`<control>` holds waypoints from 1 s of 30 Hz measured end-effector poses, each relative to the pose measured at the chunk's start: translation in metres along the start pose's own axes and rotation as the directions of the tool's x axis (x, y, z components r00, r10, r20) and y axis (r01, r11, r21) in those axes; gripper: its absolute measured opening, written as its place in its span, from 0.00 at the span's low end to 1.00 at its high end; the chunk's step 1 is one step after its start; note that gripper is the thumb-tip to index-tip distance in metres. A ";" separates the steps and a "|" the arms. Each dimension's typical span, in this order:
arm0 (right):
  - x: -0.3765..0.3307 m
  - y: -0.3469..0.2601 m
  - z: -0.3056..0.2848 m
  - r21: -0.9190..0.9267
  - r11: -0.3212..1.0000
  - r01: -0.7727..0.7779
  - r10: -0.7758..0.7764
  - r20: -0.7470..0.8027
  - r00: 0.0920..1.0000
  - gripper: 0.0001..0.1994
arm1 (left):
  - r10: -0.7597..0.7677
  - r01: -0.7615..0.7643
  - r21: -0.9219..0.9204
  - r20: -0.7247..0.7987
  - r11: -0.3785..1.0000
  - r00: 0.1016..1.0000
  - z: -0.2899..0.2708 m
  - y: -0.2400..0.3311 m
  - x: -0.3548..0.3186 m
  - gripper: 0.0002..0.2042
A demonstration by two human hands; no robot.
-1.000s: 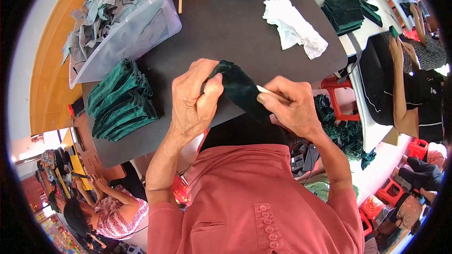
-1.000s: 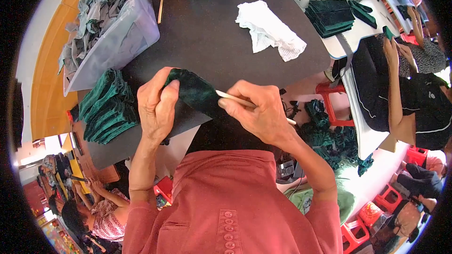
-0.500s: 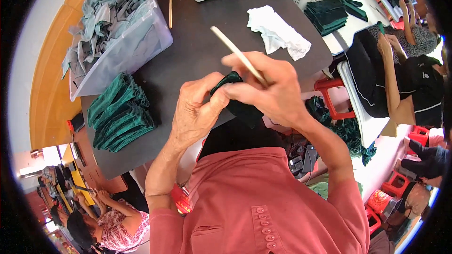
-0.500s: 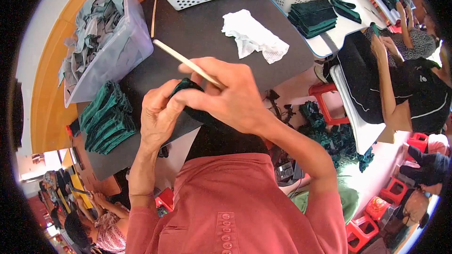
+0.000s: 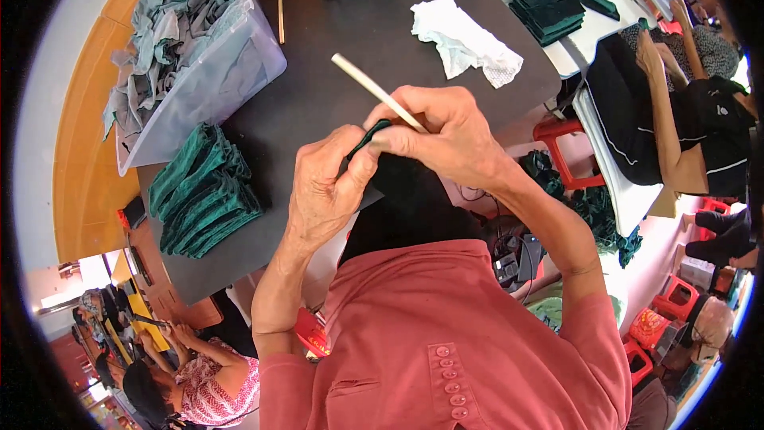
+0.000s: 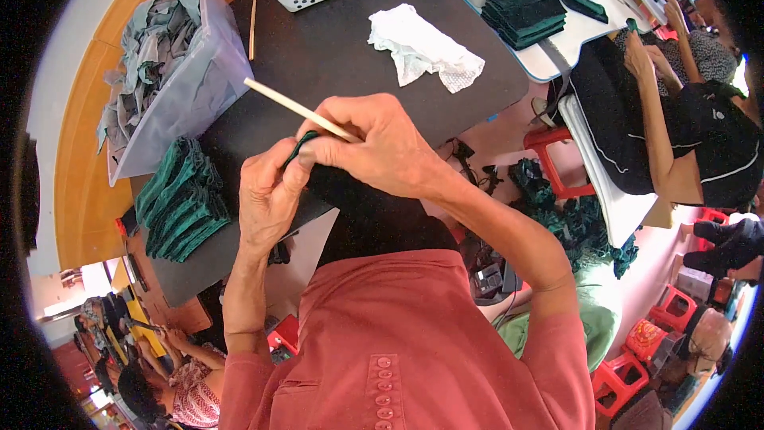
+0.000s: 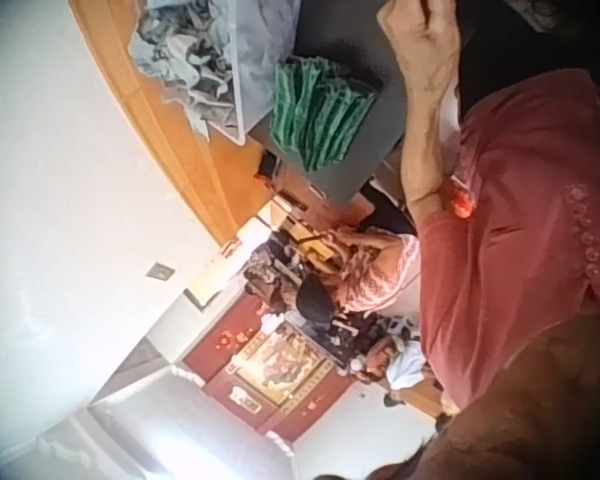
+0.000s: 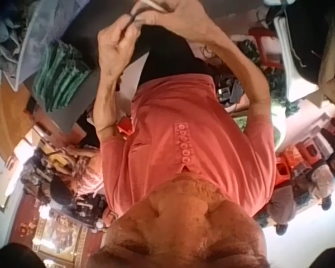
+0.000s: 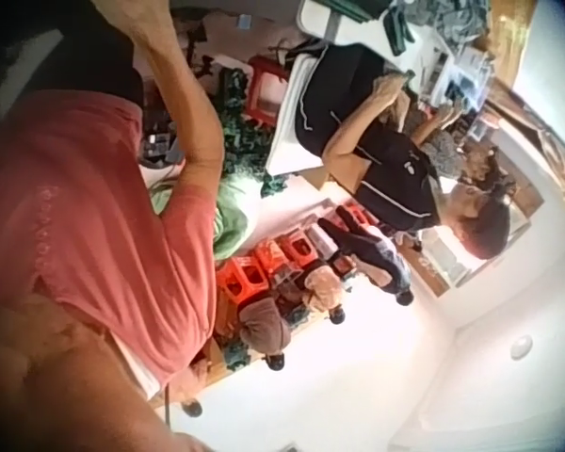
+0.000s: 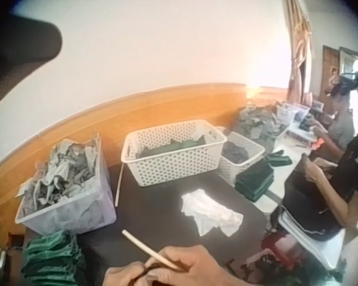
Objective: Turning small green fabric pieces inside out using a wooden stick in a textile workshop.
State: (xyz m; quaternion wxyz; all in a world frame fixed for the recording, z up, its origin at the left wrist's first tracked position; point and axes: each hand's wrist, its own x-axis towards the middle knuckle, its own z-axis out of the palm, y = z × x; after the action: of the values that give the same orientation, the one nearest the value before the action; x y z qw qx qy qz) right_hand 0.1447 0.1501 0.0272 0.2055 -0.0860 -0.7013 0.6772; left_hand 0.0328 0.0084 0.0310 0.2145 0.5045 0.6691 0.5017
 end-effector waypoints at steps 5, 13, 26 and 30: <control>-0.007 0.009 -0.007 0.119 0.989 -0.084 0.097 -0.109 0.989 0.07 | -0.083 0.046 -0.167 -0.221 0.985 0.972 -0.017 -0.010 -0.007 0.15; -0.005 0.004 0.003 0.020 0.997 -0.080 0.082 -0.127 0.989 0.08 | -0.165 0.167 -0.123 0.024 0.978 0.986 0.007 0.001 -0.004 0.10; -0.021 0.014 0.001 -0.023 0.996 -0.089 0.086 -0.113 0.990 0.10 | -0.277 0.242 -0.276 -0.096 0.930 0.956 0.020 -0.006 -0.005 0.16; -0.023 0.008 -0.003 -0.237 0.957 -0.169 0.171 -0.011 0.985 0.08 | -0.277 0.240 -0.216 -0.159 0.946 0.948 0.021 -0.004 -0.007 0.15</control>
State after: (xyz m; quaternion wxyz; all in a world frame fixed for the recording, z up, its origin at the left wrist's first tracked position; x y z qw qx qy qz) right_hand 0.1655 0.1439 0.0155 0.1316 -0.1665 -0.7681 0.6042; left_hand 0.0505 0.0122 0.0179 0.2629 0.3392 0.6949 0.5770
